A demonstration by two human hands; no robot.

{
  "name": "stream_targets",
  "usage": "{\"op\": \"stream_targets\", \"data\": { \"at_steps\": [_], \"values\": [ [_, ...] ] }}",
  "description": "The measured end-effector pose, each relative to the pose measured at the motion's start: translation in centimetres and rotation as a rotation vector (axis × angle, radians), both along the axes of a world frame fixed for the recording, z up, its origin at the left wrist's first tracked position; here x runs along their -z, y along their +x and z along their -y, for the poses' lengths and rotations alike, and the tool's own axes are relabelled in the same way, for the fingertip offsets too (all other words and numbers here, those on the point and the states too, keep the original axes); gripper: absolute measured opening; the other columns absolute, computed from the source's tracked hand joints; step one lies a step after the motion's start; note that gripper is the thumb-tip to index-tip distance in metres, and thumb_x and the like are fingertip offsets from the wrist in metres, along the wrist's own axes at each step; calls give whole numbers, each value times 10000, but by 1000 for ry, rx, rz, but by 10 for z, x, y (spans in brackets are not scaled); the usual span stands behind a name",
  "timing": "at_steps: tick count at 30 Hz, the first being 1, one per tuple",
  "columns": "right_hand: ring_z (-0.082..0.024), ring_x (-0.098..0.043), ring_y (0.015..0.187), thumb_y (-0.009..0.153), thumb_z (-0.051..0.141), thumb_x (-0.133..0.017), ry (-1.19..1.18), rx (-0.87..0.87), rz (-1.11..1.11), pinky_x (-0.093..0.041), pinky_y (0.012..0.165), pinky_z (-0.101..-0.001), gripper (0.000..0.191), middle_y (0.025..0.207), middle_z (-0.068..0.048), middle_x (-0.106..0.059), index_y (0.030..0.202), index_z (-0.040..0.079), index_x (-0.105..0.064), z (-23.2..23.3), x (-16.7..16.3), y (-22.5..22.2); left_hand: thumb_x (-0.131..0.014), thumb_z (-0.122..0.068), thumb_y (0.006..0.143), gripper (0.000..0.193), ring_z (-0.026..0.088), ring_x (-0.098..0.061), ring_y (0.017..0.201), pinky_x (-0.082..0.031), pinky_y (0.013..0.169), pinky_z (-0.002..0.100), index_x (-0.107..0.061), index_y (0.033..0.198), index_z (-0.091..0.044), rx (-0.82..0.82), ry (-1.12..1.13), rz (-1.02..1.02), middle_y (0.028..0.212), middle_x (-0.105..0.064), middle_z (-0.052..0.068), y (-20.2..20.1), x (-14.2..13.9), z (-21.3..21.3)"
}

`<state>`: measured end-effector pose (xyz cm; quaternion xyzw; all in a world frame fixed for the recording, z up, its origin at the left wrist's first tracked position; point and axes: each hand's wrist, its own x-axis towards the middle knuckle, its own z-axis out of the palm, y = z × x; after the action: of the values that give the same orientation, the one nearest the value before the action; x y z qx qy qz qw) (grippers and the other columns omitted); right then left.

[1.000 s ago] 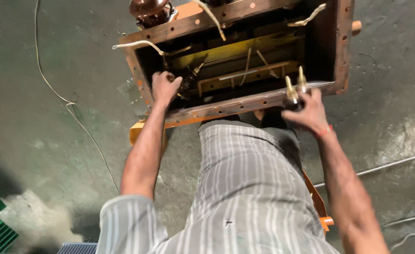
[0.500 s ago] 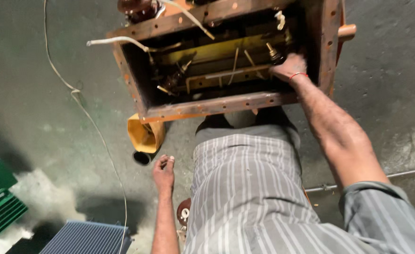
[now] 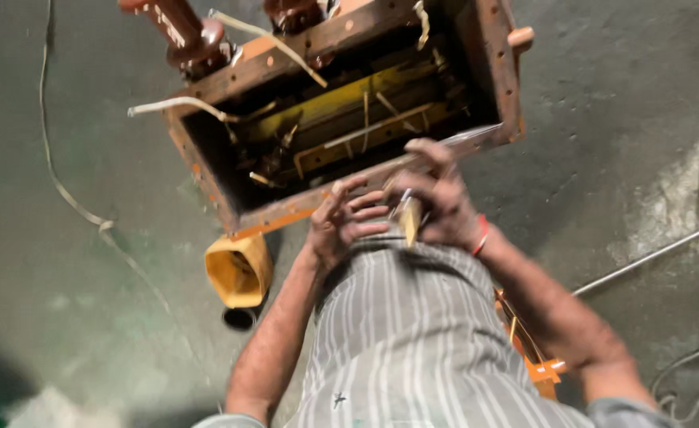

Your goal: The person walks toward an open metal enclosure containing electrical components and begins assembling brown insulator-like parts with attached wires. They handle the components by hand, aligning and inserting them into the enclosure.

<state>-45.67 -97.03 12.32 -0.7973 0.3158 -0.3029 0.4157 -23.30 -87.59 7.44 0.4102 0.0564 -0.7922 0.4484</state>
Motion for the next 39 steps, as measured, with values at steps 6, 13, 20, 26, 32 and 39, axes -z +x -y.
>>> {"op": "stream_targets", "data": {
  "at_steps": [6,13,20,26,32,39],
  "values": [
    [-300,-482,1417,812,308,-801,482,185,32,-378,1194,-494,841,1563,-133,-422,1527,174,-378,-68,-30,35,-642,-221,1084,328,241,-652,954,-562,879,399,-523,1193,64,-122,-276,202,1030,-656,133,-5,-19,52],
    [-172,-643,1220,846,295,-719,1357,54,658,-555,1024,-399,763,1341,-105,-618,1500,56,-407,-104,-35,22,-785,-109,931,605,178,-611,1011,-556,873,315,-461,1441,-75,-20,-672,359,1129,-632,91,4,-83,42],
    [-87,-427,428,870,333,-782,1576,-142,883,-462,404,-270,462,645,-15,-515,1094,-7,-565,-120,-35,44,-884,-109,821,868,249,-673,1240,-551,1118,352,-426,1559,-103,252,-838,-374,1244,-699,164,29,-98,50],
    [-87,-530,533,925,179,-763,1484,-56,720,-504,474,-277,303,723,-20,-582,1079,-29,-604,-126,-20,66,-892,1,903,419,269,-714,1055,-611,953,405,-615,1217,28,261,-906,-207,1106,-704,174,28,-78,29],
    [-57,-611,739,839,37,-739,766,472,281,-537,617,-241,372,883,10,-655,1190,62,-620,-115,-14,84,-805,-205,844,566,141,-680,1014,-586,881,298,-583,1314,19,169,-589,828,1131,-696,81,12,-90,2],
    [-47,-481,580,773,43,-651,1105,296,403,-403,499,-221,439,733,33,-542,1211,31,-661,-109,-36,56,-794,-337,900,758,230,-529,1099,-429,939,364,-542,1506,42,195,-489,370,1324,-608,175,34,-94,17]
  ]
}}
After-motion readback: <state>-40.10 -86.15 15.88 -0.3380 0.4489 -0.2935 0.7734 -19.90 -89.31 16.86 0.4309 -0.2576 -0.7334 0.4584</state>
